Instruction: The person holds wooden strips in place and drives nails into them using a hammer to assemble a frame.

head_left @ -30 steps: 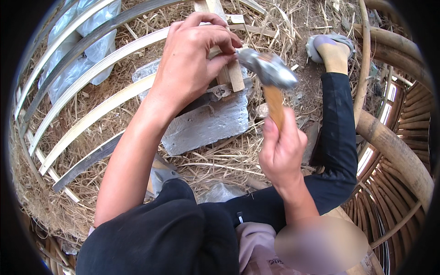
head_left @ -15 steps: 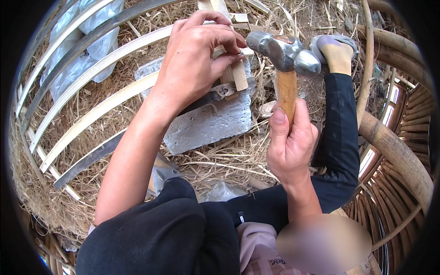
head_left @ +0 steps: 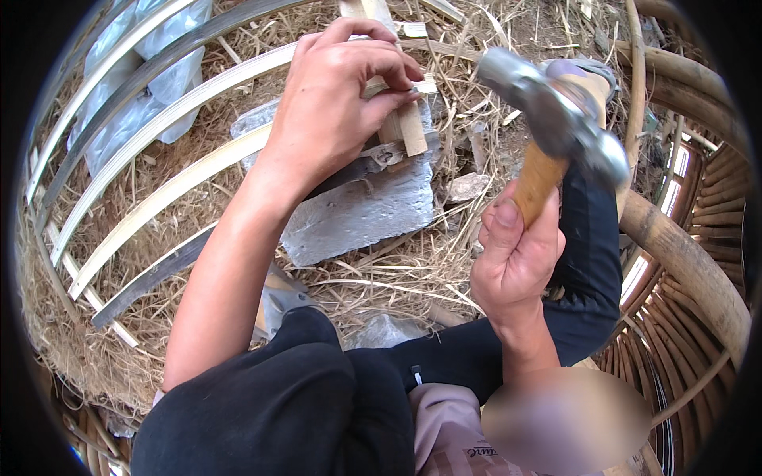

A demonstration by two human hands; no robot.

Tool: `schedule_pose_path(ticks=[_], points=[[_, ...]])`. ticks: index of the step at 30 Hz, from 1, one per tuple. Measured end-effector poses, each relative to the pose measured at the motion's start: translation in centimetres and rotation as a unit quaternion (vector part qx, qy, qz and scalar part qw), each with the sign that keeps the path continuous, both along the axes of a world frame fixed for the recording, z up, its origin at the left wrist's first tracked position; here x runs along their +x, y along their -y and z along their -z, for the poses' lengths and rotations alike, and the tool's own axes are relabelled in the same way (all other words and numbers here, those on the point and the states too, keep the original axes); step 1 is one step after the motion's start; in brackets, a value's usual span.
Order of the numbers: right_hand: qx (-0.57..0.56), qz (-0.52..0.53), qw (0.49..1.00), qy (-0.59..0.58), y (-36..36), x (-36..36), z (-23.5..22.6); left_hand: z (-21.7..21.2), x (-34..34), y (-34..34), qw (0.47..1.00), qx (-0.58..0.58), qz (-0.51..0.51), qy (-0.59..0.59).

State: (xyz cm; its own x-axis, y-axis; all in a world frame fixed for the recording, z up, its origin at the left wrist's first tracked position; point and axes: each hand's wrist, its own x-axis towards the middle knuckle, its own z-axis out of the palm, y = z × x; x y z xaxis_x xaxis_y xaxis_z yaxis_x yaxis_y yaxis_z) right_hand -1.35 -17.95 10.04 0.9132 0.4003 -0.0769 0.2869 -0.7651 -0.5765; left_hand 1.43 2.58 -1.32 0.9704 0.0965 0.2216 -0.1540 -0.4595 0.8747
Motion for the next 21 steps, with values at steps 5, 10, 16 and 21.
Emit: schedule_pose_path(ticks=[5, 10, 16, 21], points=[[-0.066, -0.038, 0.997, -0.033, -0.3, 0.0, 0.1, 0.0, -0.1, -0.2, 1.000, -0.010, -0.007, -0.002], [0.008, -0.006, 0.999, -0.036, 0.9, -0.9, 0.1, -0.2, -0.4, -0.2, 0.999, 0.030, -0.016, 0.004], [0.141, 0.108, 0.979, -0.099, 2.1, 0.5, -0.7, -0.1, 0.1, 0.0, 1.000, 0.027, 0.001, 0.015], [0.150, 0.141, 0.970, -0.131, 2.8, 0.4, -0.3, -0.4, 0.1, -0.2, 1.000, 0.016, 0.001, 0.003]])
